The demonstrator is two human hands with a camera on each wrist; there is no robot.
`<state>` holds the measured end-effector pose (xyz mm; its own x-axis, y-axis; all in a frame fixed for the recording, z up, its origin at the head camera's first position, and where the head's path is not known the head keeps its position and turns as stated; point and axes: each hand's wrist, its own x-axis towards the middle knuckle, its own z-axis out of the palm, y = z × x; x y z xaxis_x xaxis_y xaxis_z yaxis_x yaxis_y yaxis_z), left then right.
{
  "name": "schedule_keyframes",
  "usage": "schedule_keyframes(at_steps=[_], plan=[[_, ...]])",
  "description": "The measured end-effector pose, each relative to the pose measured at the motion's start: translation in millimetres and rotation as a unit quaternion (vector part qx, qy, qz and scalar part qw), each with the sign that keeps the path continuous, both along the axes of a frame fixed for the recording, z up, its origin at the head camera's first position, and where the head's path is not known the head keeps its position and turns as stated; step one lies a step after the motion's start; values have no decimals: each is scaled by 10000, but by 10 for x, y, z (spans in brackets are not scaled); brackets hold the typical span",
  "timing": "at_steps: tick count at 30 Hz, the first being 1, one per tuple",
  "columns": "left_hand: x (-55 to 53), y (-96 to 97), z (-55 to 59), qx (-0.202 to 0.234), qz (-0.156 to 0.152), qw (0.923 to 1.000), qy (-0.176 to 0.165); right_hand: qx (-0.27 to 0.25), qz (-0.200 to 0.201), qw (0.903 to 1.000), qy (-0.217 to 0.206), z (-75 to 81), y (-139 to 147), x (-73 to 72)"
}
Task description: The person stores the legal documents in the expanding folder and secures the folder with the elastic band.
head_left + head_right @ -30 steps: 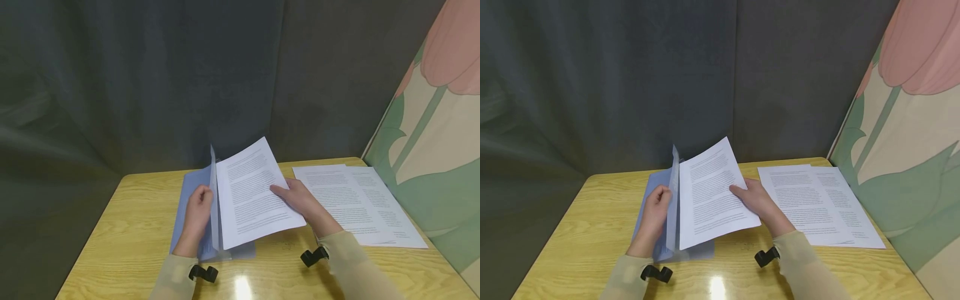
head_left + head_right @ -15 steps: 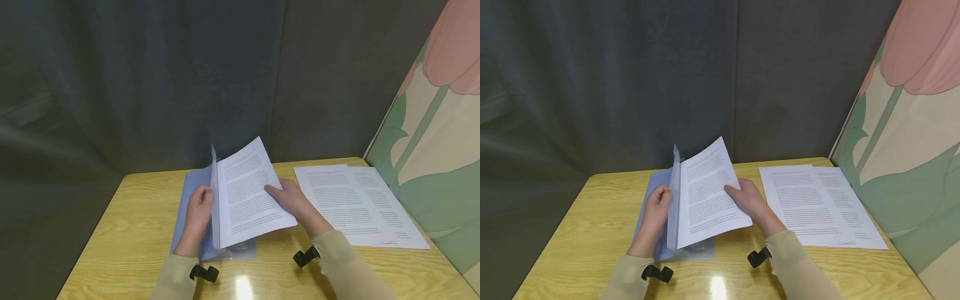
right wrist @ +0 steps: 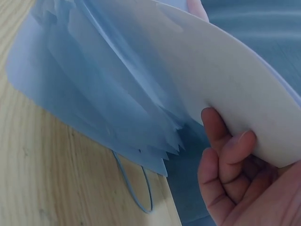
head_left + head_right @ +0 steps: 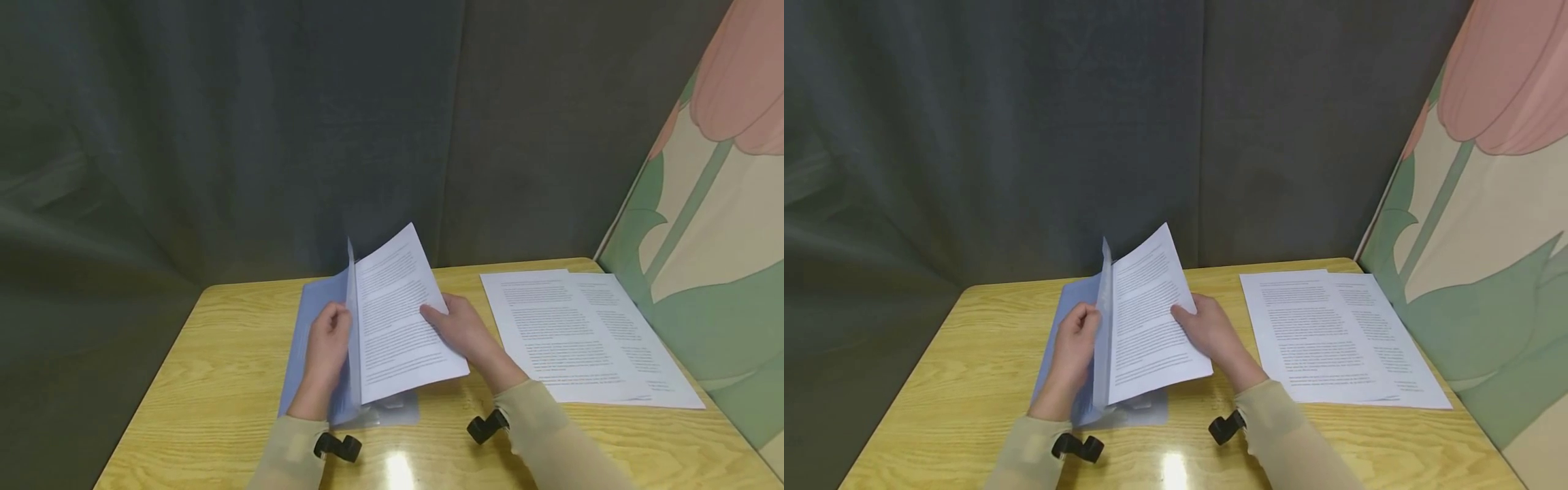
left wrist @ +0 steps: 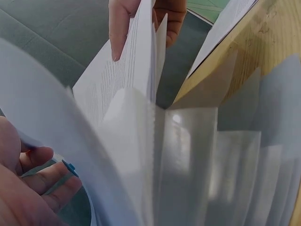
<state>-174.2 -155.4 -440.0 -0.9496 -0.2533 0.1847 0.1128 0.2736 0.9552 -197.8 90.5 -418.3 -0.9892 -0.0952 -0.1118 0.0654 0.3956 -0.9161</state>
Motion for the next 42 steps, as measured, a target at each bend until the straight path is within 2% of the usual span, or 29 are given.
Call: schedule_keyframes(at_steps=[3, 12, 23, 30, 38, 42], plan=[[-10, 16, 2, 31, 57, 10000, 56, -66, 26, 10000, -16, -20, -51, 6], [-10, 47, 13, 125, 150, 9998, -51, -239, -59, 9996, -169, -59, -165, 23], [-20, 71, 39, 129, 154, 9998, 25, -81, 43, 10000, 33, -98, -290, 38], [-25, 99, 34, 90, 179, 9998, 84, 23, 158, 9999, 30, -101, -369, 75], [-20, 99, 57, 66, 154, 9999, 21, -271, 388, 9989, 22, -120, -418, 67], [-20, 102, 79, 111, 151, 9998, 109, -270, 530, 9982, 80, -129, -469, 60]])
